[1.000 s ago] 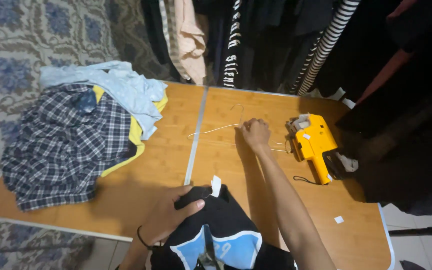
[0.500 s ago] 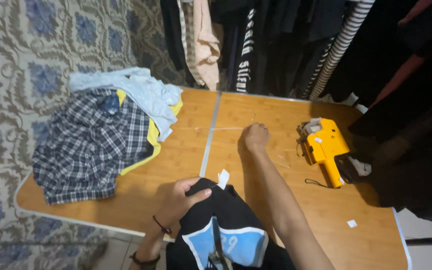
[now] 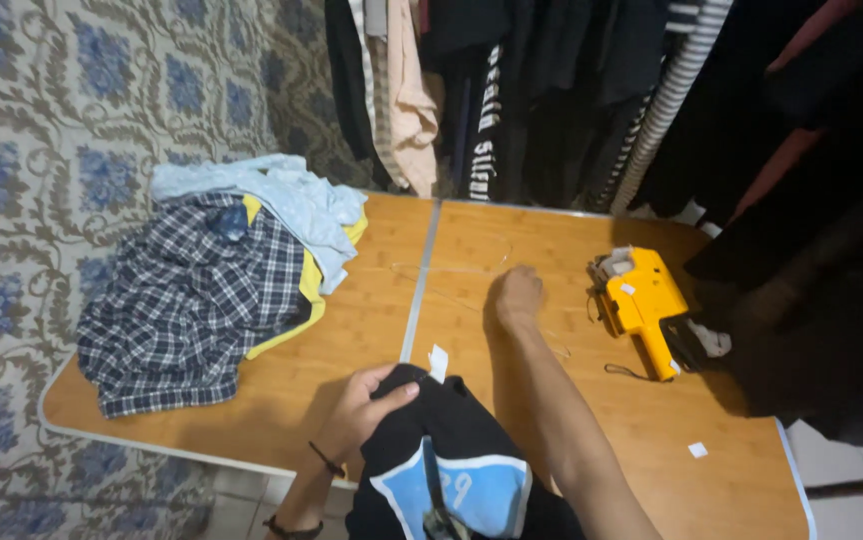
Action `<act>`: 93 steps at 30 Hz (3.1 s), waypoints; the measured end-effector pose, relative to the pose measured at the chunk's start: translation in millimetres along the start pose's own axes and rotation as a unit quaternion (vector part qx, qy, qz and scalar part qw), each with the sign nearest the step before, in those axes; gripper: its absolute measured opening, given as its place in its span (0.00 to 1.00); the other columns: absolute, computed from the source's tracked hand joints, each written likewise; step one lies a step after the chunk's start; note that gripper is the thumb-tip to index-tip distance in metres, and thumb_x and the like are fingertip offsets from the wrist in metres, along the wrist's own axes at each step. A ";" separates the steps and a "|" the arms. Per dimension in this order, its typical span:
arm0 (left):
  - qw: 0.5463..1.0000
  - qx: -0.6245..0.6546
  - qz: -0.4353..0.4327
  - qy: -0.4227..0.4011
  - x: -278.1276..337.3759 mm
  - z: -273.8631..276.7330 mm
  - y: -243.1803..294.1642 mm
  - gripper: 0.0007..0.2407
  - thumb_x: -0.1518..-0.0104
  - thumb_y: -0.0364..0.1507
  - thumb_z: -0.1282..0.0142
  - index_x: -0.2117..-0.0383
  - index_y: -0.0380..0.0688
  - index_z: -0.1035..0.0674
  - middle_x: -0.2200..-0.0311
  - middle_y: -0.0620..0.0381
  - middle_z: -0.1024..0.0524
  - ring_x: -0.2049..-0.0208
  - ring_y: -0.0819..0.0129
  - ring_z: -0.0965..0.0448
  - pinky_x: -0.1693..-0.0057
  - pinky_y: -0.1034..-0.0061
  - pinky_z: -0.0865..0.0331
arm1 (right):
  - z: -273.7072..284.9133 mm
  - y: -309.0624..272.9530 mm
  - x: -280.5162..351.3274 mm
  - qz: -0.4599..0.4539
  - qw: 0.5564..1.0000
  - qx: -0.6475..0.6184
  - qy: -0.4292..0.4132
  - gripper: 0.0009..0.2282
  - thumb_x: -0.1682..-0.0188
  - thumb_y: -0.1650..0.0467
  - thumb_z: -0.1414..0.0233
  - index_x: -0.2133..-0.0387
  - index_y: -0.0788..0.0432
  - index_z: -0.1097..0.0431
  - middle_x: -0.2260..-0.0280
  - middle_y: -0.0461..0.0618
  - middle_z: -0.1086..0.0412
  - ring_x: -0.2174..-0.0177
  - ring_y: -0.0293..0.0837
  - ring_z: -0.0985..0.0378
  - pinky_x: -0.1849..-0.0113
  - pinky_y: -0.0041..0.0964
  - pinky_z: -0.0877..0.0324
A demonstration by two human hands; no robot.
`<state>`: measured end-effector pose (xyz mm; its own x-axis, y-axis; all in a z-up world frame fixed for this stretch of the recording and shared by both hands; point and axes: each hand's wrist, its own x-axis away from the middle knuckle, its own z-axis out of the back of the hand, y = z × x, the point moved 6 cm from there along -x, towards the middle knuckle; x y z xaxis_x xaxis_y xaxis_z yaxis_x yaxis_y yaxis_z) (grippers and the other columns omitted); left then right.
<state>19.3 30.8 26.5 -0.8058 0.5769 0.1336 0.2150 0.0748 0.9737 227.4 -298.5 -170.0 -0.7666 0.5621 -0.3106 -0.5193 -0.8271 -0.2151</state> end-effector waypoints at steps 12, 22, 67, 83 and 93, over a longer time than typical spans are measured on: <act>1.000 -0.002 -0.012 -0.020 9.5 6.3 -9.4 0.10 0.42 0.25 0.41 0.57 0.33 0.18 0.65 0.57 0.16 0.64 0.75 0.18 0.55 0.79 0.27 | -36.4 27.3 -15.6 0.087 0.991 -0.085 -0.052 0.09 0.54 0.69 0.49 0.65 0.64 0.27 0.65 0.61 0.25 0.63 0.59 0.20 0.65 0.49 0.25; 0.996 -0.047 -0.045 -0.057 8.1 -18.9 15.8 0.09 0.42 0.26 0.40 0.60 0.32 0.16 0.66 0.59 0.16 0.64 0.77 0.19 0.55 0.80 0.26 | 171.5 19.0 12.3 0.064 0.897 -0.437 -0.022 0.16 0.42 0.60 0.52 0.54 0.61 0.29 0.73 0.62 0.27 0.74 0.55 0.25 0.69 0.49 0.32; 0.982 -0.081 -0.082 -0.151 33.1 -35.3 60.7 0.16 0.49 0.17 0.44 0.51 0.29 0.19 0.64 0.59 0.19 0.64 0.78 0.22 0.56 0.83 0.28 | 455.2 113.4 129.8 0.197 0.711 -0.675 0.023 0.16 0.34 0.60 0.59 0.71 0.56 0.41 0.79 0.41 0.45 0.79 0.36 0.47 0.76 0.31 0.51; 0.949 -0.237 -0.117 -0.173 71.2 -70.5 107.6 0.16 0.49 0.21 0.38 0.52 0.33 0.19 0.60 0.58 0.16 0.59 0.77 0.20 0.50 0.80 0.27 | 402.6 -28.5 159.7 0.015 0.485 -0.850 -0.206 0.17 0.41 0.56 0.56 0.76 0.49 0.44 0.84 0.37 0.51 0.86 0.33 0.53 0.83 0.30 0.54; 0.927 -0.303 -0.191 -0.106 82.8 -35.5 136.4 0.14 0.52 0.20 0.39 0.58 0.34 0.18 0.63 0.57 0.19 0.60 0.75 0.21 0.51 0.80 0.29 | 362.1 15.6 171.7 0.114 0.640 -0.746 -0.147 0.11 0.41 0.66 0.52 0.73 0.54 0.39 0.81 0.36 0.43 0.83 0.28 0.45 0.81 0.26 0.49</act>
<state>-37.6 59.9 176.9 -0.6187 0.7542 -0.2201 -0.4663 -0.1270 0.8755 -49.2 -216.2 108.7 -0.9102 0.2214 -0.3501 0.3881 0.1599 -0.9077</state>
